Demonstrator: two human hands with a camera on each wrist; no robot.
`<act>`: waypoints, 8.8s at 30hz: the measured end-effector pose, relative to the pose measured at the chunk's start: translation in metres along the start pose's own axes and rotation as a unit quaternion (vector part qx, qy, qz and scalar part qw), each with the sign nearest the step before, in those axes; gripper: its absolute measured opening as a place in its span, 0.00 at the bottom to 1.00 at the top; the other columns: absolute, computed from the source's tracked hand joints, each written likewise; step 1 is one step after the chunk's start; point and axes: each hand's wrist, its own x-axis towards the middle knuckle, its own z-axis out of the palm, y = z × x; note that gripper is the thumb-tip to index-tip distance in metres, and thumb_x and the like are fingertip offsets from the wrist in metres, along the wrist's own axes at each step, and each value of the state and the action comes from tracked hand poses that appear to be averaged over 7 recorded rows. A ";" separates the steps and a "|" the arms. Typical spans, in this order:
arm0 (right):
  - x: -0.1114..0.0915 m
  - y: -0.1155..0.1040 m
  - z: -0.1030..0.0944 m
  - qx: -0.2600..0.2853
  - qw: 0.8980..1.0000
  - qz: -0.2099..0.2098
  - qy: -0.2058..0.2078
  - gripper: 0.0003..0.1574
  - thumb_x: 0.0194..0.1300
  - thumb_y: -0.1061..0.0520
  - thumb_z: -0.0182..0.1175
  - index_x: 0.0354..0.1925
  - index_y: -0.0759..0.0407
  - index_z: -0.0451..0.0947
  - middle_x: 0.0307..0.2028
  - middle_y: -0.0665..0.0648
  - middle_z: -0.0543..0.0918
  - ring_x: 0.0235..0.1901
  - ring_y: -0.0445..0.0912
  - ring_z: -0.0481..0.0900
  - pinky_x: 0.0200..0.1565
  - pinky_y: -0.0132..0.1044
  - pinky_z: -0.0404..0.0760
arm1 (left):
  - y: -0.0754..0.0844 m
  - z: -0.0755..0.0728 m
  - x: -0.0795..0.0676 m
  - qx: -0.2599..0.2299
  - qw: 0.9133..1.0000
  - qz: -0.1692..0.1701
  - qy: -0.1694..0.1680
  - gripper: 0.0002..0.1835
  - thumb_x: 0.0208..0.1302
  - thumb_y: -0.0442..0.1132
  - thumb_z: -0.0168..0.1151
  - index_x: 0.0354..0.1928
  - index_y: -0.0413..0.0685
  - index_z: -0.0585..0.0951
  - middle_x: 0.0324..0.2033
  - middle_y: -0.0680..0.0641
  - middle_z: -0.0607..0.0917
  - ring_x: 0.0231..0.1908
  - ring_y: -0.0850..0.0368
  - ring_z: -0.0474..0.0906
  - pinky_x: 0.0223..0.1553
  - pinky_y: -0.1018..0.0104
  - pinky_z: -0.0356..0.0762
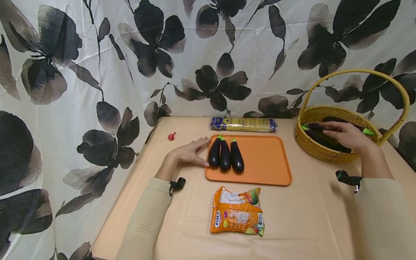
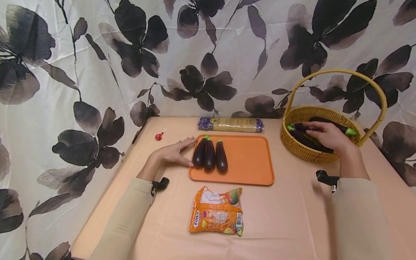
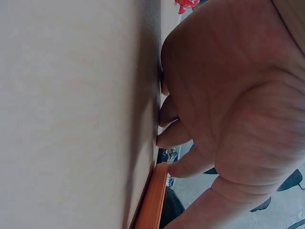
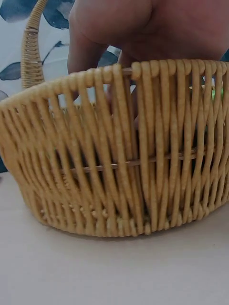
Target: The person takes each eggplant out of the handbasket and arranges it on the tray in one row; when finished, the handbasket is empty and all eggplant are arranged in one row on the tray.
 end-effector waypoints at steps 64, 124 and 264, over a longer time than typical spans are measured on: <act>0.022 0.010 0.003 0.047 0.992 0.006 -0.115 0.30 0.78 0.62 0.53 0.74 0.68 0.67 0.75 0.81 0.58 0.76 0.77 0.47 0.69 0.79 0.52 | 0.002 0.000 -0.003 -0.010 1.000 -0.012 0.000 0.64 0.51 0.62 0.80 0.84 0.65 0.50 0.85 0.52 0.44 0.84 0.47 0.31 0.83 0.44 0.28; -0.011 -0.026 0.002 0.456 0.883 -0.051 0.098 0.35 0.72 0.59 0.65 0.74 0.50 0.72 0.54 0.45 0.75 0.47 0.34 0.77 0.41 0.21 0.84 | 0.003 0.000 -0.001 -0.004 1.000 -0.009 0.003 0.64 0.52 0.63 0.79 0.84 0.65 0.50 0.85 0.51 0.44 0.84 0.49 0.31 0.83 0.43 0.29; -0.016 -0.129 0.082 0.108 0.971 -0.187 0.103 0.30 0.76 0.49 0.63 0.72 0.48 0.75 0.68 0.59 0.77 0.61 0.58 0.79 0.49 0.15 0.74 | 0.002 0.005 -0.005 0.004 1.000 0.015 0.014 0.64 0.53 0.62 0.79 0.85 0.59 0.50 0.85 0.47 0.44 0.84 0.46 0.33 0.82 0.43 0.27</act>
